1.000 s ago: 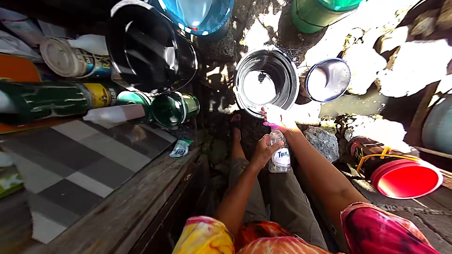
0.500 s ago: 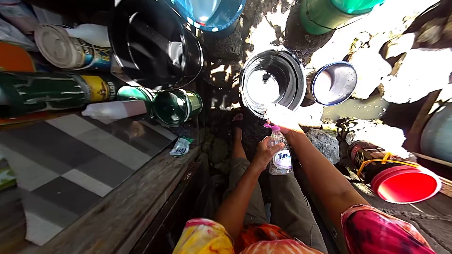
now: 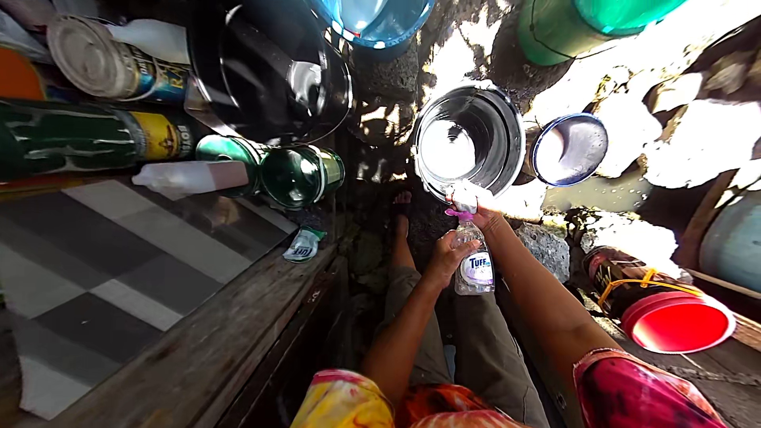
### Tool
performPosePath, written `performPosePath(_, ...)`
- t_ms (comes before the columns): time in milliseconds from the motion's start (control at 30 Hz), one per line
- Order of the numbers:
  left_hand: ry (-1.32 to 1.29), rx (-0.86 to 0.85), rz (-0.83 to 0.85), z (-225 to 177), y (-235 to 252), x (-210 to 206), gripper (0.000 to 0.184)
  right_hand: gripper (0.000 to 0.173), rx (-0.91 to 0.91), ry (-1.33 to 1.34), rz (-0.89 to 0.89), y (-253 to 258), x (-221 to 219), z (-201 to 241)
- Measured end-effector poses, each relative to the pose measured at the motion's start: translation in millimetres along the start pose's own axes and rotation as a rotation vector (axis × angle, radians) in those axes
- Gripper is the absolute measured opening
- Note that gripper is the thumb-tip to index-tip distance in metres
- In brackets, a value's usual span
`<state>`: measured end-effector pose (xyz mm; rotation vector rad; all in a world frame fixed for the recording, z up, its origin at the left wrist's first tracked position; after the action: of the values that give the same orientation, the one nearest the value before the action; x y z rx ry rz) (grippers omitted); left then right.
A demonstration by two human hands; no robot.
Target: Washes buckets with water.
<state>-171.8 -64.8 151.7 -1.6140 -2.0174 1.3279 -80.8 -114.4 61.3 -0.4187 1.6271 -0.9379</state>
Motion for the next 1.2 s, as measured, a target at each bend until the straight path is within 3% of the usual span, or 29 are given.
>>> performPosePath(167, 0.000, 0.002, 0.003, -2.6, 4.1, 4.6, 0.035, 0.033, 0.052, -0.061, -0.038, 0.5, -4.0, 5.0)
performPosePath(267, -0.017, -0.013, -0.004, -6.1, 6.9, 8.1, 0.036, 0.035, 0.121, -0.267, -0.057, 1.5, -11.0, 10.7)
performPosePath(400, -0.044, -0.014, -0.024, -11.0, 10.1, 14.7, 0.036, 0.022, 0.112, -0.439, -0.246, 2.5, -15.0, 11.9)
performPosePath(433, -0.050, -0.012, -0.027, -12.2, 10.5, 16.1, 0.036, 0.023, 0.102, -0.452, -0.263, 5.2, -13.5, 11.8)
performPosePath(500, -0.069, -0.009, -0.035, -14.8, 10.9, 19.0, 0.034, 0.043, 0.079, -0.377, -0.256, 13.9, -10.8, 10.0)
performPosePath(567, -0.095, 0.000, -0.050, -17.3, 11.1, 22.6, 0.032, 0.041, 0.061, -0.572, -0.330, 5.4, -29.1, 16.4)
performPosePath(633, -0.131, 0.010, -0.065, -18.9, 11.4, 26.3, 0.029, 0.024, 0.010, -0.858, -0.453, -13.1, -67.3, 25.2)
performPosePath(700, -0.153, 0.021, -0.063, -17.0, 12.0, 28.0, 0.027, 0.022, 0.018, -0.935, -0.459, -17.6, -83.3, 25.0)
performPosePath(833, -0.133, 0.015, -0.025, -10.4, 16.6, 31.7, 0.029, 0.025, -0.047, -0.666, -0.416, -0.3, -73.3, 12.7)
performPosePath(967, -0.048, -0.015, 0.013, -3.5, 25.8, 43.7, 0.039, 0.050, -0.122, -0.277, -0.259, 43.8, -21.6, -10.7)
performPosePath(1100, 0.250, -0.068, 0.064, -9.7, 32.1, 61.2, 0.049, 0.039, -0.003, -0.493, -0.239, 47.8, -11.0, -13.2)
performPosePath(1200, 0.573, -0.068, 0.131, -12.7, 33.9, 75.5, 0.063, 0.046, -0.078, -0.424, -0.126, 65.1, -4.0, -27.5)
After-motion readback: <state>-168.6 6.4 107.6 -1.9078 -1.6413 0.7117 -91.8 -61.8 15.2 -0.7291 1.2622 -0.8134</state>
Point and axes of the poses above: each hand's wrist, its own y-axis towards the middle knuckle, its own x-axis out of the back of the hand, z = x × y, the point moved 9 cm from there along y, towards the middle knuckle, and after that the axes turned 13 degrees about -x, right-handed, at the moved point
